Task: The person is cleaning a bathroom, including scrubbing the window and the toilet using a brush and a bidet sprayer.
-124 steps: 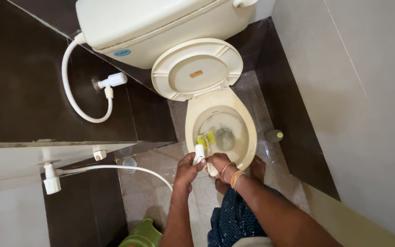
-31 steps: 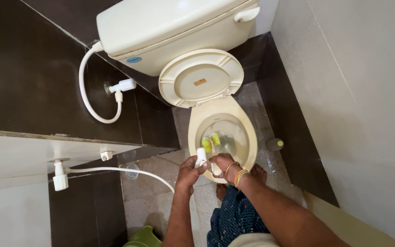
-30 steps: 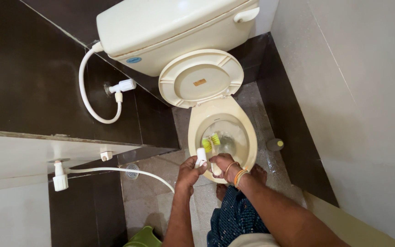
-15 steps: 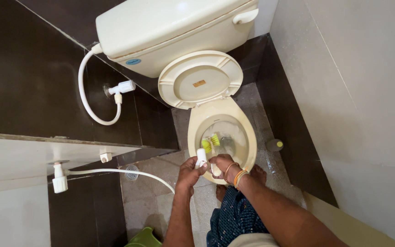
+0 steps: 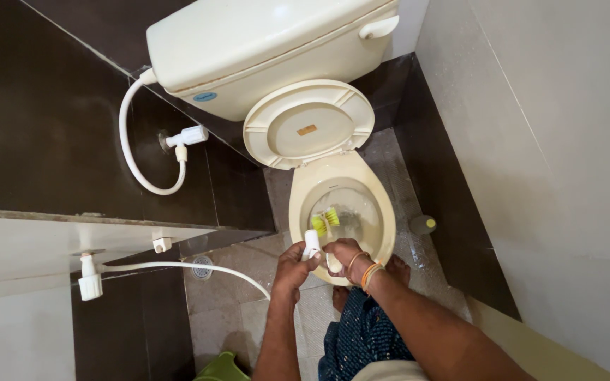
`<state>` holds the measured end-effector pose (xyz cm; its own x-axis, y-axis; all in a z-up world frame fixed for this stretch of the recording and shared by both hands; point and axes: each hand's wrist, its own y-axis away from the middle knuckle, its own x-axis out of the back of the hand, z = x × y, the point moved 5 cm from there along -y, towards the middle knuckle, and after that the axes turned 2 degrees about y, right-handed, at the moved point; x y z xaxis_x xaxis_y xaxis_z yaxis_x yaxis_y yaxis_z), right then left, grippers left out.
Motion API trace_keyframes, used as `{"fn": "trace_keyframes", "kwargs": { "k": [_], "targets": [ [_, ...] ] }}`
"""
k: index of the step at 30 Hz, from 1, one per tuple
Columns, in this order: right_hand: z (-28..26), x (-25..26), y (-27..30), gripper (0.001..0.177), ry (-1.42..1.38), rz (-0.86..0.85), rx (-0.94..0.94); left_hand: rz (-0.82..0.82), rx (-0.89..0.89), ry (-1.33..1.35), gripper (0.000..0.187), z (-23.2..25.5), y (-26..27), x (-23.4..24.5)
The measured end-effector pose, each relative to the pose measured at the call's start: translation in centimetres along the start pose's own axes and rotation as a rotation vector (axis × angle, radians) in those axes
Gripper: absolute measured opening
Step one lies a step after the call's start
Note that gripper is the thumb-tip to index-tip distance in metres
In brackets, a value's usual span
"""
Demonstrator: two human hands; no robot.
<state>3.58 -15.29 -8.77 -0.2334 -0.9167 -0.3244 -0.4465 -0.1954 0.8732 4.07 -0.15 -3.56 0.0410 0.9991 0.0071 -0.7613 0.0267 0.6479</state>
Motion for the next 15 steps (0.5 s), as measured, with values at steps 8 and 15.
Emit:
{"fn": "trace_keyframes", "kwargs": {
  "k": [8,15],
  "targets": [
    [-0.2,-0.04,-0.09,0.023,-0.028,-0.029,0.025,-0.007,0.027,0.018,0.048,0.62,0.12,-0.16],
    [0.2,-0.02,-0.72,0.02,-0.069,-0.061,0.024,-0.058,0.043,0.05,0.046,-0.2,-0.31,-0.23]
  ]
}}
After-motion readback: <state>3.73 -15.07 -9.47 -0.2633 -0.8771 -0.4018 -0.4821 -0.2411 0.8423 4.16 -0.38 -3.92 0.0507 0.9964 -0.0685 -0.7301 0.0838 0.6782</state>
